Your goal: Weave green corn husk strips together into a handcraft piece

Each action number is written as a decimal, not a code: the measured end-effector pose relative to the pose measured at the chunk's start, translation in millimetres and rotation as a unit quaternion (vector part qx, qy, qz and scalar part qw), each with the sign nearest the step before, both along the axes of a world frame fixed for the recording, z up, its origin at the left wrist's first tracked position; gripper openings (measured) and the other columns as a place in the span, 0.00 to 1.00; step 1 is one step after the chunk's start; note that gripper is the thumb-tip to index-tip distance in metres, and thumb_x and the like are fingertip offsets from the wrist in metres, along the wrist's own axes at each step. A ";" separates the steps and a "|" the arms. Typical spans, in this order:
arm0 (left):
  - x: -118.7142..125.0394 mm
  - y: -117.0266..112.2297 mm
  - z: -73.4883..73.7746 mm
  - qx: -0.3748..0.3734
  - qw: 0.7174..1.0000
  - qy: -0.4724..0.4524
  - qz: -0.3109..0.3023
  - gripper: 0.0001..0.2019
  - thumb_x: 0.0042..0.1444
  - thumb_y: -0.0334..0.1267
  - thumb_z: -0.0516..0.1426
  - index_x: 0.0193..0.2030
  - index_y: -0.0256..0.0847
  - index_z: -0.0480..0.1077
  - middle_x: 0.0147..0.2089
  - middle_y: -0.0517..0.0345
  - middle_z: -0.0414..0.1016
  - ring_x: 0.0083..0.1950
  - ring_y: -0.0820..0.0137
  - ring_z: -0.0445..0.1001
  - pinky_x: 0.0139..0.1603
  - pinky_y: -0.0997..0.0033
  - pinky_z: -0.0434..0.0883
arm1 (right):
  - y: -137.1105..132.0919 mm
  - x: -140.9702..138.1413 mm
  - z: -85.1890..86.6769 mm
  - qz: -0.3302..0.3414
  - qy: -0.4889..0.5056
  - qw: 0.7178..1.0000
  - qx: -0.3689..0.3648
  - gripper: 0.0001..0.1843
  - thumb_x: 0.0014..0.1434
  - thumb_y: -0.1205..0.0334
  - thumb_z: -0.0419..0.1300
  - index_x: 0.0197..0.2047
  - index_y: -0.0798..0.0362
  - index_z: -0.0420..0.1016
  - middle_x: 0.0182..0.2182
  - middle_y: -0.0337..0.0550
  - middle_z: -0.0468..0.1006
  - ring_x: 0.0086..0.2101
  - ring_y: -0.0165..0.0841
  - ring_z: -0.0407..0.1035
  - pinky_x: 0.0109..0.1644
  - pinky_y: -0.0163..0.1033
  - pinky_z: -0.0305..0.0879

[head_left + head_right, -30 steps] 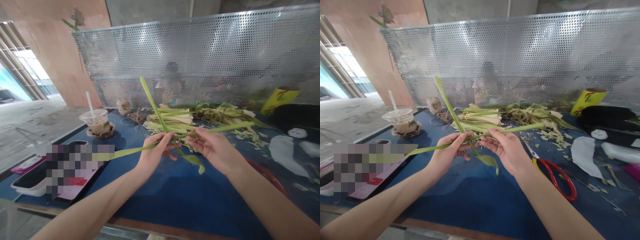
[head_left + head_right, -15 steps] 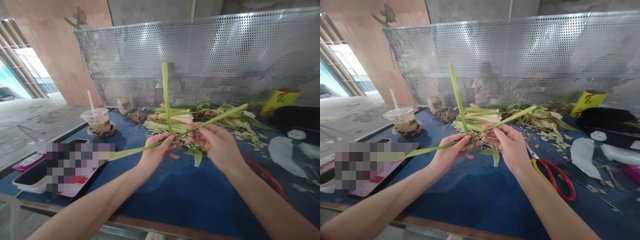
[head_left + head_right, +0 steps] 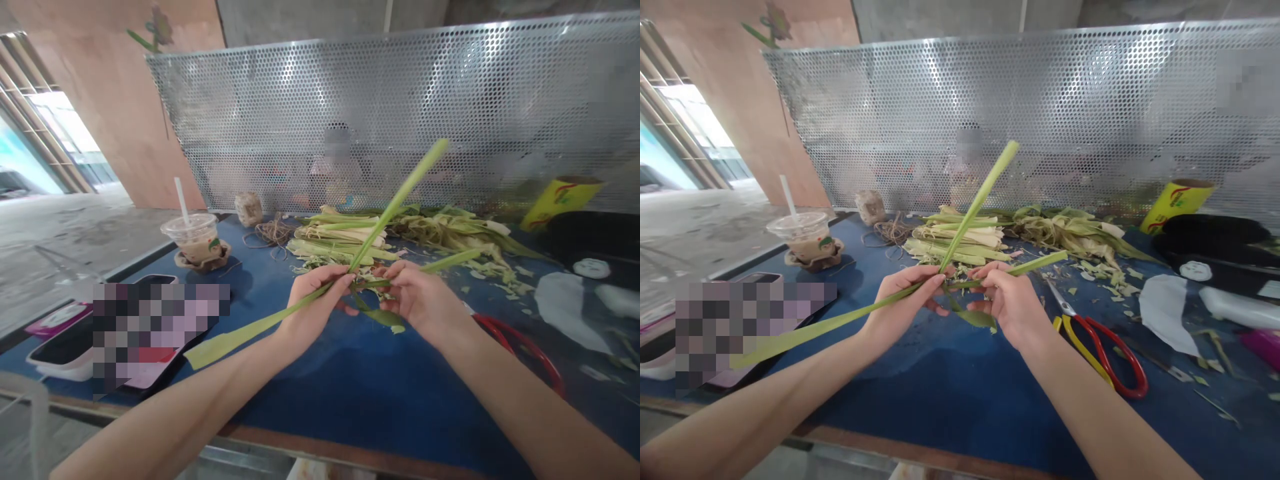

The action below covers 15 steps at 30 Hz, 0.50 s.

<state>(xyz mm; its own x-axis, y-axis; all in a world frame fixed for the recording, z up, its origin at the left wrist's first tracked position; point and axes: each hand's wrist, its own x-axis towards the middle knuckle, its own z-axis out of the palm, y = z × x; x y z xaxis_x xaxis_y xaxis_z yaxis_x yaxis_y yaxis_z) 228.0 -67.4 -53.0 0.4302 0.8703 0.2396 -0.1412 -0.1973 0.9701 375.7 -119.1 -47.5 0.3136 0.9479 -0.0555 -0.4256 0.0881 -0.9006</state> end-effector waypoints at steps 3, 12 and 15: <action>0.4 -0.7 -2.0 0.035 0.999 0.004 0.009 0.09 0.49 0.37 0.57 0.36 0.37 0.72 0.38 0.55 0.76 0.33 0.69 0.75 0.27 0.71 0.77 | 0.2 -2.1 -1.2 0.014 -0.006 1.000 -0.013 0.04 0.42 0.72 0.59 0.24 0.54 0.70 0.23 0.36 0.71 0.22 0.26 0.67 0.18 0.29 0.66; -4.4 -1.0 -6.4 0.162 0.983 0.071 0.042 0.06 0.52 0.38 0.55 0.34 0.40 0.71 0.34 0.59 0.76 0.31 0.73 0.74 0.36 0.75 0.72 | 1.9 -1.0 1.6 0.061 0.062 0.991 -0.098 0.07 0.46 0.74 0.56 0.24 0.56 0.74 0.22 0.43 0.77 0.24 0.30 0.73 0.26 0.30 0.72; -4.2 0.4 -7.6 0.170 0.982 0.070 0.045 0.06 0.53 0.38 0.54 0.35 0.41 0.69 0.36 0.58 0.76 0.36 0.72 0.74 0.40 0.75 0.71 | 3.0 -0.2 -0.8 0.040 0.061 0.994 -0.078 0.08 0.46 0.75 0.56 0.22 0.55 0.73 0.23 0.43 0.77 0.26 0.29 0.74 0.28 0.30 0.73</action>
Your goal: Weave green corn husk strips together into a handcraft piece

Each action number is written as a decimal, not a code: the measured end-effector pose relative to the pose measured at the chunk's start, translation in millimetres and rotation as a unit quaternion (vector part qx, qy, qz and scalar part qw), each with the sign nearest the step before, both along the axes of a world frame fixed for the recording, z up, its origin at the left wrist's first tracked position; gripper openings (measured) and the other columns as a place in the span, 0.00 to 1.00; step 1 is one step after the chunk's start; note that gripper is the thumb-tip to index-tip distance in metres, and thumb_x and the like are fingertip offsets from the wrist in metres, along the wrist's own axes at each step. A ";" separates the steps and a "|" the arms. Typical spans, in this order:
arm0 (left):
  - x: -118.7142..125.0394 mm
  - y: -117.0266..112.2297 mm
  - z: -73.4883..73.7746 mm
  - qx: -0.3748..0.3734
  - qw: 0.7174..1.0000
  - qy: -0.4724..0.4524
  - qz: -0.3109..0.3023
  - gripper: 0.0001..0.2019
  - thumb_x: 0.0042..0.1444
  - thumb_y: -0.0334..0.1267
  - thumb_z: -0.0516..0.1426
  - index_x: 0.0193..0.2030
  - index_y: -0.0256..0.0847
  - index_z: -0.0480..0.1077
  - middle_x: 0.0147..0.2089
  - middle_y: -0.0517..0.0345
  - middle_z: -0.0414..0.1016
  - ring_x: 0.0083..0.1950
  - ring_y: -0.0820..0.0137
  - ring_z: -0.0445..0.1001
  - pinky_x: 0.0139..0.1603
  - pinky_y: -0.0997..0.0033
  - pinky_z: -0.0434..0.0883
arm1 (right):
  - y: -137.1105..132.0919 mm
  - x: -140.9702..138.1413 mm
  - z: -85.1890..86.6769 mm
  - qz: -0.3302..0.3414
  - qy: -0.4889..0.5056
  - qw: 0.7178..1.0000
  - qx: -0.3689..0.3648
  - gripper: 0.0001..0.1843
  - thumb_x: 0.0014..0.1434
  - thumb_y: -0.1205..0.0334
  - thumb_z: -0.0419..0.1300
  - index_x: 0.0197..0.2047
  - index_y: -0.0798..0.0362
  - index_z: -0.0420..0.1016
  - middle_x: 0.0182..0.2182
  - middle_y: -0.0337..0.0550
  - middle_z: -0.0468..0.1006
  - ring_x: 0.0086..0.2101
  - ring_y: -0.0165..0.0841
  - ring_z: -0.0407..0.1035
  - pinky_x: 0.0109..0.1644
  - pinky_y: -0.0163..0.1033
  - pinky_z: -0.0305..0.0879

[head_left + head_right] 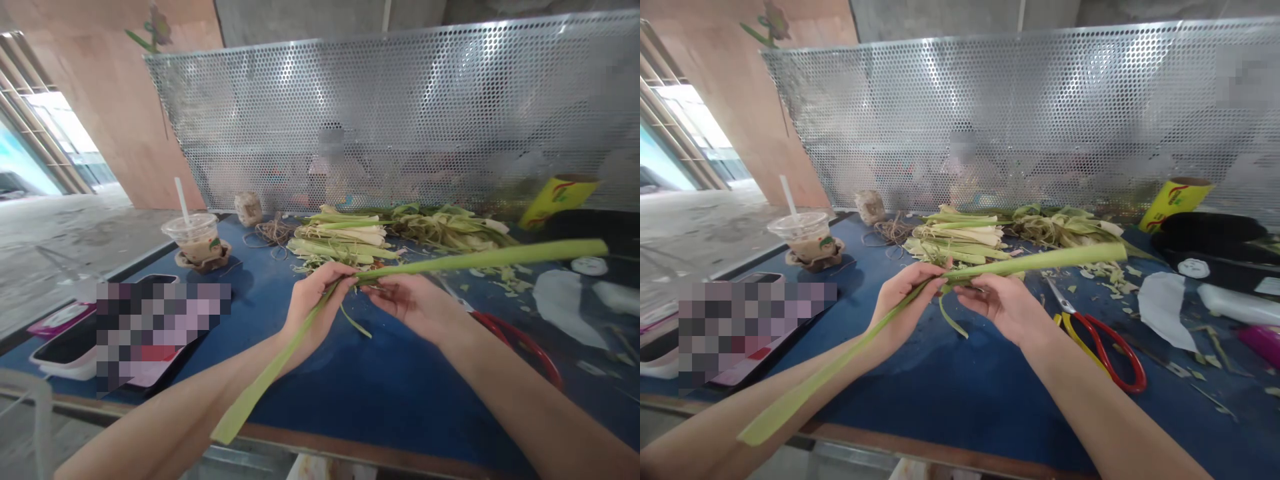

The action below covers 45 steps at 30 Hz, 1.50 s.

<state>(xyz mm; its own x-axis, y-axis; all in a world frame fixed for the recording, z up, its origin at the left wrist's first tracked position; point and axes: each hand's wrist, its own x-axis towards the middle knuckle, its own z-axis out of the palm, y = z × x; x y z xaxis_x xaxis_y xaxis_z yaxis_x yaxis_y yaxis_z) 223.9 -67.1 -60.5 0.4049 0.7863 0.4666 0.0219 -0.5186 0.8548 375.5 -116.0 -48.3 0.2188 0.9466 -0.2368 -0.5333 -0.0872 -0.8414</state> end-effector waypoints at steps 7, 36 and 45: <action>5.8 0.9 -2.2 -0.082 0.995 -0.047 -0.035 0.06 0.52 0.39 0.53 0.35 0.40 0.65 0.43 0.54 0.75 0.41 0.69 0.74 0.31 0.76 0.72 | 1.2 2.6 -1.4 -0.065 -0.037 0.996 0.046 0.03 0.45 0.70 0.61 0.26 0.53 0.72 0.22 0.38 0.73 0.25 0.27 0.70 0.23 0.29 0.69; 6.7 -2.3 9.7 -0.203 0.970 -0.109 -0.072 0.10 0.53 0.40 0.54 0.29 0.40 0.56 0.33 0.55 0.76 0.35 0.68 0.75 0.23 0.77 0.69 | -17.0 -10.6 -8.5 -0.059 -0.724 0.527 0.441 0.04 0.53 0.67 0.58 0.28 0.50 0.71 0.25 0.41 0.74 0.28 0.31 0.67 0.32 0.35 0.62; 5.4 -3.1 11.4 -0.193 0.970 -0.119 -0.088 0.10 0.52 0.38 0.54 0.27 0.40 0.54 0.27 0.63 0.70 0.29 0.75 0.71 0.21 0.80 0.68 | -21.6 -20.4 -7.5 -0.138 -0.690 0.593 0.391 0.15 0.52 0.62 0.59 0.17 0.52 0.63 0.16 0.36 0.67 0.18 0.25 0.60 0.23 0.31 0.57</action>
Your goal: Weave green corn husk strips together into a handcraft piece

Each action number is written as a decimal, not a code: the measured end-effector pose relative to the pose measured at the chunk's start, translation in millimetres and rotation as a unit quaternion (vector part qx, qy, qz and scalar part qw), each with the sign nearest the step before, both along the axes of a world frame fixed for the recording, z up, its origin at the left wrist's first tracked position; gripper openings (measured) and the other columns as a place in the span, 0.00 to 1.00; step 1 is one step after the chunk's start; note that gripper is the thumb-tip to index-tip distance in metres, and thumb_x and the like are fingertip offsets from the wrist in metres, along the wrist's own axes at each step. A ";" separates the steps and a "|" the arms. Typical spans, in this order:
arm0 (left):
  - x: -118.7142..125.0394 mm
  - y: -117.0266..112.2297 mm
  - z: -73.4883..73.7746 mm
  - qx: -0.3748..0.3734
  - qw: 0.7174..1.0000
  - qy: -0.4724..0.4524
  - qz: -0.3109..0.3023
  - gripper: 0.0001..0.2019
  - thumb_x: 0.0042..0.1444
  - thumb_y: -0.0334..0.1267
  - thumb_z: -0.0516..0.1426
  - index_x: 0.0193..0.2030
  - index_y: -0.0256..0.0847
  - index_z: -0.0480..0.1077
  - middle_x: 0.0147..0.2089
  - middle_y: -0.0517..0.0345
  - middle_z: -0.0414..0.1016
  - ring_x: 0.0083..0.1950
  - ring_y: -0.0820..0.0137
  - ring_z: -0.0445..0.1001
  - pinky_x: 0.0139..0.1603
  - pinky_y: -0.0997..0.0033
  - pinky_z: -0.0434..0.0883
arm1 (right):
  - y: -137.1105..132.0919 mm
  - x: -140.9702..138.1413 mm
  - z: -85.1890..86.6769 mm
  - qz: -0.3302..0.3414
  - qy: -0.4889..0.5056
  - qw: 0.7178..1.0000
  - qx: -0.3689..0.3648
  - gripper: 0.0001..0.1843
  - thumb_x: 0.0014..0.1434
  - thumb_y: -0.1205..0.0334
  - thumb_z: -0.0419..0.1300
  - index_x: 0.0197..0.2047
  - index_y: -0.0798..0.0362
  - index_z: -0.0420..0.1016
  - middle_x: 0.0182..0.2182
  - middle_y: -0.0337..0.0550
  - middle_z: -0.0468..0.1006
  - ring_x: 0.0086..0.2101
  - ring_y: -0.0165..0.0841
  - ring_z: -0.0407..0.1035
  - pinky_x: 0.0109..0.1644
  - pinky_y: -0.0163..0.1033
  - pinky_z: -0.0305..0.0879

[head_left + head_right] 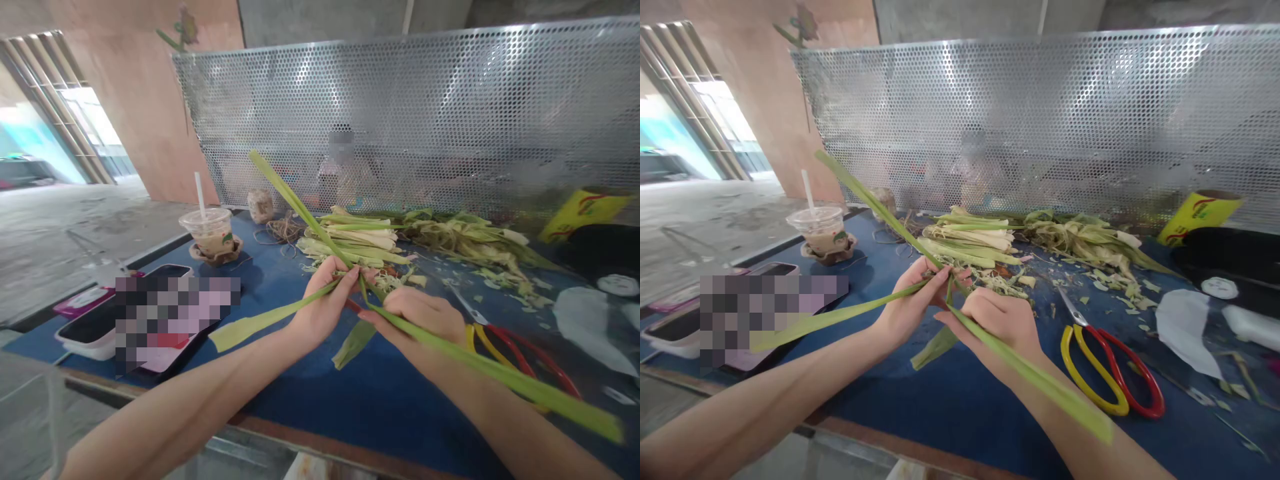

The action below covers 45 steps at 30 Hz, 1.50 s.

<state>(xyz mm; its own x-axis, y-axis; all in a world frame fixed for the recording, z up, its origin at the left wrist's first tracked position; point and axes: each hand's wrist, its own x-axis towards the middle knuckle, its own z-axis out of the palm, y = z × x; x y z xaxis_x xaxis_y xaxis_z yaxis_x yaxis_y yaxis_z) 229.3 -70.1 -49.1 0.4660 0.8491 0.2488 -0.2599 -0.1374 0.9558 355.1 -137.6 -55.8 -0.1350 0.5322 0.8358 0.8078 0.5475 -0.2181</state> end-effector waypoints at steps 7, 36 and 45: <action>1.2 2.5 -3.5 -0.044 0.997 0.024 -0.058 0.14 0.48 0.41 0.57 0.26 0.40 0.54 0.27 0.61 0.69 0.31 0.69 0.74 0.21 0.73 0.71 | -0.4 4.0 10.1 0.044 0.326 0.925 -0.189 0.15 0.53 0.53 0.57 0.19 0.51 0.70 0.07 0.30 0.59 0.09 0.23 0.52 0.14 0.32 0.51; 0.6 6.1 -11.2 0.027 0.983 0.139 -0.114 0.08 0.52 0.40 0.54 0.33 0.36 0.65 0.32 0.53 0.73 0.37 0.65 0.74 0.22 0.75 0.72 | 20.4 18.8 2.9 0.036 0.339 0.902 -0.266 0.13 0.47 0.59 0.62 0.38 0.51 0.70 0.33 0.42 0.76 0.34 0.34 0.71 0.34 0.38 0.68; -1.0 6.1 -2.8 -0.068 0.977 0.111 -0.169 0.12 0.49 0.42 0.58 0.30 0.33 0.67 0.28 0.49 0.76 0.35 0.63 0.76 0.23 0.72 0.73 | 25.4 24.3 1.9 0.188 0.536 0.733 -0.375 0.13 0.45 0.62 0.64 0.35 0.55 0.69 0.24 0.34 0.68 0.23 0.22 0.61 0.27 0.31 0.60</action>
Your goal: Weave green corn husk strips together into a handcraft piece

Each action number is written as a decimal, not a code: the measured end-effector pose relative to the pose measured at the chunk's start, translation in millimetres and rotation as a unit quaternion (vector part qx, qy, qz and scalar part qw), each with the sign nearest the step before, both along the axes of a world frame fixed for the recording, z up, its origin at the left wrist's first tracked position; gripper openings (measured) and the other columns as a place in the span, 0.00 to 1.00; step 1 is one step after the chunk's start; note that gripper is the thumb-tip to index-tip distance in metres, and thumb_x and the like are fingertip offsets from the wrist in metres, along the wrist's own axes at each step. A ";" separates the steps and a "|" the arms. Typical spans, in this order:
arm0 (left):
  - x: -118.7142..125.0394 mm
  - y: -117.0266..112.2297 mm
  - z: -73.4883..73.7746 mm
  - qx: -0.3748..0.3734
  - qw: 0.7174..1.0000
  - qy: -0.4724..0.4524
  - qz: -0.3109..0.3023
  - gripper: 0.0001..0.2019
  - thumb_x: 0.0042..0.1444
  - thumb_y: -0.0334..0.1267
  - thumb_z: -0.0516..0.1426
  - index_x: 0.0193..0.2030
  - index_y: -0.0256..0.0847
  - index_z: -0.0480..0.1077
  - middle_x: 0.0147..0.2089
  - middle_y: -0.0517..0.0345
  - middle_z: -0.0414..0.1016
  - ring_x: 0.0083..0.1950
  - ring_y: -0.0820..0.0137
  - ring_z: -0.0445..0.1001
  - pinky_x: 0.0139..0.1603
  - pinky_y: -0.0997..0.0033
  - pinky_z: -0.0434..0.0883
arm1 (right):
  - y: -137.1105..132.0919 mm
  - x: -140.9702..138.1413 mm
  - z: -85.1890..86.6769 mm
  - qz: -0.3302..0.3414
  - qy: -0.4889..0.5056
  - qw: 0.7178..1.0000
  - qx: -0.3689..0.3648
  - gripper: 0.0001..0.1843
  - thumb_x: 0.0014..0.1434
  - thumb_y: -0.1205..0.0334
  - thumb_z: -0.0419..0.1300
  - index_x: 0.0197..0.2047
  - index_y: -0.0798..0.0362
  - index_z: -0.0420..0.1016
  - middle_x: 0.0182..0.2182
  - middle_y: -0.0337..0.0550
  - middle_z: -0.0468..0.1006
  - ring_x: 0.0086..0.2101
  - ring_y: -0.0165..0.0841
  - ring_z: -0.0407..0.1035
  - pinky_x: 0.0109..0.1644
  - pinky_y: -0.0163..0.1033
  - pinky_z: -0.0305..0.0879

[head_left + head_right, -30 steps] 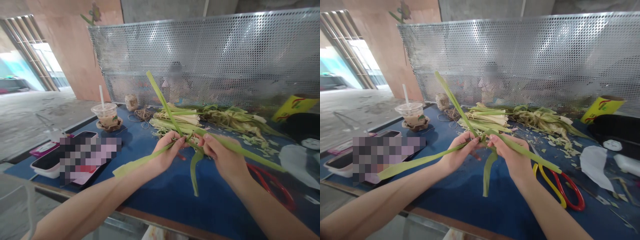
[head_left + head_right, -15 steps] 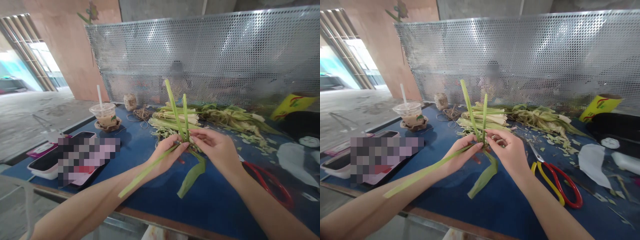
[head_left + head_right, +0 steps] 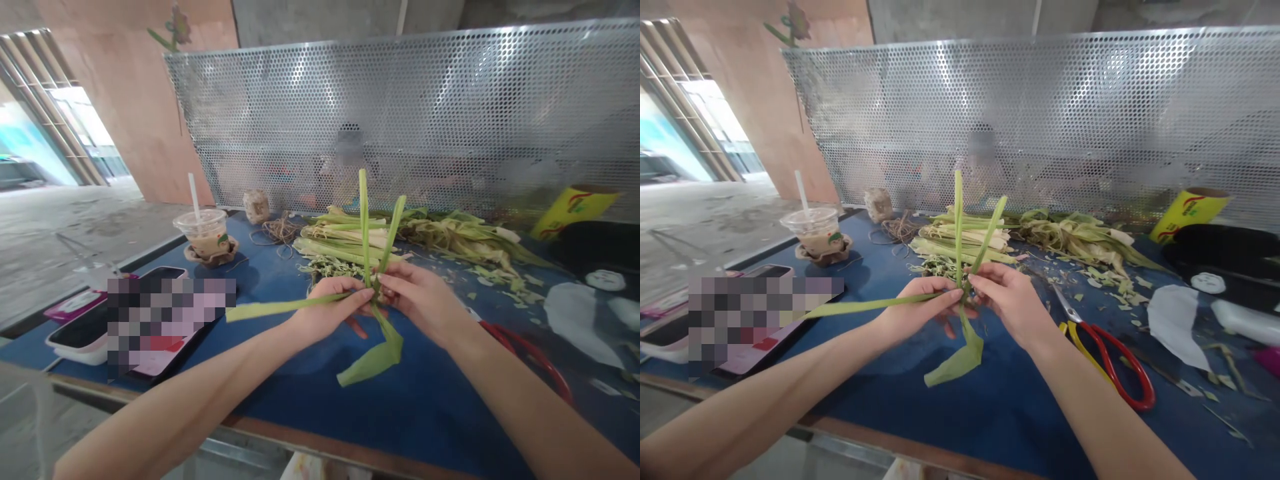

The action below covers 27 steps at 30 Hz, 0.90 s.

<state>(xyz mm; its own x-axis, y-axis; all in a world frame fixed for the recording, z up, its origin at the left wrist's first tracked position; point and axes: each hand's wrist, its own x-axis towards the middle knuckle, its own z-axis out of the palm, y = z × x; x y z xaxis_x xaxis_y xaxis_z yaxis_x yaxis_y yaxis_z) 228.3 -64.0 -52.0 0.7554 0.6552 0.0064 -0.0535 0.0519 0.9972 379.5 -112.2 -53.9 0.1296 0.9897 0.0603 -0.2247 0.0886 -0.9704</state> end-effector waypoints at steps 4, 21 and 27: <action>-2.2 3.1 -0.1 -0.077 0.996 -0.040 -0.022 0.12 0.47 0.40 0.60 0.31 0.32 0.68 0.30 0.47 0.77 0.35 0.62 0.77 0.25 0.72 0.73 | 0.5 -0.6 0.6 -0.003 0.038 0.999 0.013 0.08 0.47 0.62 0.63 0.31 0.55 0.70 0.19 0.32 0.63 0.22 0.22 0.58 0.26 0.30 0.59; -4.4 7.1 1.4 -0.162 0.982 -0.097 -0.018 0.08 0.42 0.34 0.61 0.23 0.34 0.65 0.22 0.55 0.74 0.28 0.65 0.76 0.22 0.76 0.70 | -1.1 -11.9 -3.4 -0.050 0.063 0.996 0.045 0.09 0.48 0.57 0.62 0.25 0.55 0.71 0.20 0.34 0.66 0.21 0.23 0.57 0.25 0.31 0.56; -0.7 5.4 -3.1 -0.047 0.997 -0.054 0.036 0.09 0.44 0.37 0.62 0.26 0.34 0.68 0.24 0.57 0.74 0.27 0.73 0.75 0.20 0.81 0.67 | -1.6 -8.9 -6.9 -0.075 -0.094 0.990 0.068 0.07 0.49 0.60 0.60 0.28 0.53 0.67 0.20 0.33 0.65 0.20 0.24 0.57 0.23 0.32 0.54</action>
